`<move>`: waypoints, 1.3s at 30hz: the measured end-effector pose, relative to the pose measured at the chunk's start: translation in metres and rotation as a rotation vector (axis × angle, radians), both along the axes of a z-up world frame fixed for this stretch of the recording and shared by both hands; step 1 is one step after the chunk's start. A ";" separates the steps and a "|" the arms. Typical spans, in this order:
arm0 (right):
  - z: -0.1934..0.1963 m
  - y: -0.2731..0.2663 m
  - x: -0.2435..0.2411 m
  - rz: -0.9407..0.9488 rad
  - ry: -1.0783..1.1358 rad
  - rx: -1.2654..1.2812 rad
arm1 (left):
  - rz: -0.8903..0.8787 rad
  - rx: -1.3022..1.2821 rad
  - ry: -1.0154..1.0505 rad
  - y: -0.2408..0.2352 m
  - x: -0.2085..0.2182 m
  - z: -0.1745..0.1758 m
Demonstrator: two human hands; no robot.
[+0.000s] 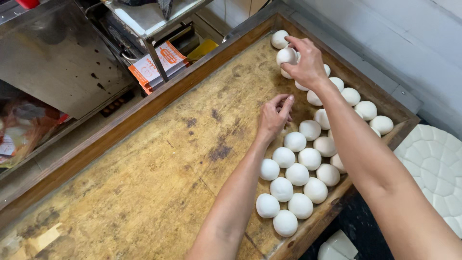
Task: The person repeatedly picks small dough pieces from a segmented circular dough sheet, rolls them into smooth balls between both hands, and places them in neat rows on a wooden tray. The process continues throughout the clip, with the person working methodically to form and arrange the dough balls.
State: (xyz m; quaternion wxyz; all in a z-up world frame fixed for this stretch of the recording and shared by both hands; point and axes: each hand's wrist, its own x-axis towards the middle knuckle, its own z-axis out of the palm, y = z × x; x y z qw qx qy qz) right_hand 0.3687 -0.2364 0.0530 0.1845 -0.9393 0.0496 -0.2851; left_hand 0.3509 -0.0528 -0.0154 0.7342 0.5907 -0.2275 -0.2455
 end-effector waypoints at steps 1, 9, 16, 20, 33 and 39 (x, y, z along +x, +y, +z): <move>-0.003 0.000 0.009 0.010 0.010 -0.021 | 0.005 -0.019 0.005 0.000 -0.002 0.001; 0.002 0.009 0.013 -0.028 0.144 0.120 | 0.008 -0.067 -0.019 0.001 0.001 -0.003; 0.047 0.047 -0.169 -0.121 -0.138 0.399 | -0.053 -0.150 0.048 -0.014 0.012 -0.025; 0.023 0.093 -0.320 -0.254 -0.223 0.613 | -0.029 -0.262 0.078 -0.023 0.001 -0.018; -0.048 0.211 -0.442 -0.563 0.587 0.617 | -0.561 -0.232 -0.271 0.020 -0.256 0.081; -0.074 0.166 -0.504 -0.721 -0.336 0.939 | -0.594 0.031 -0.500 0.015 -0.289 0.040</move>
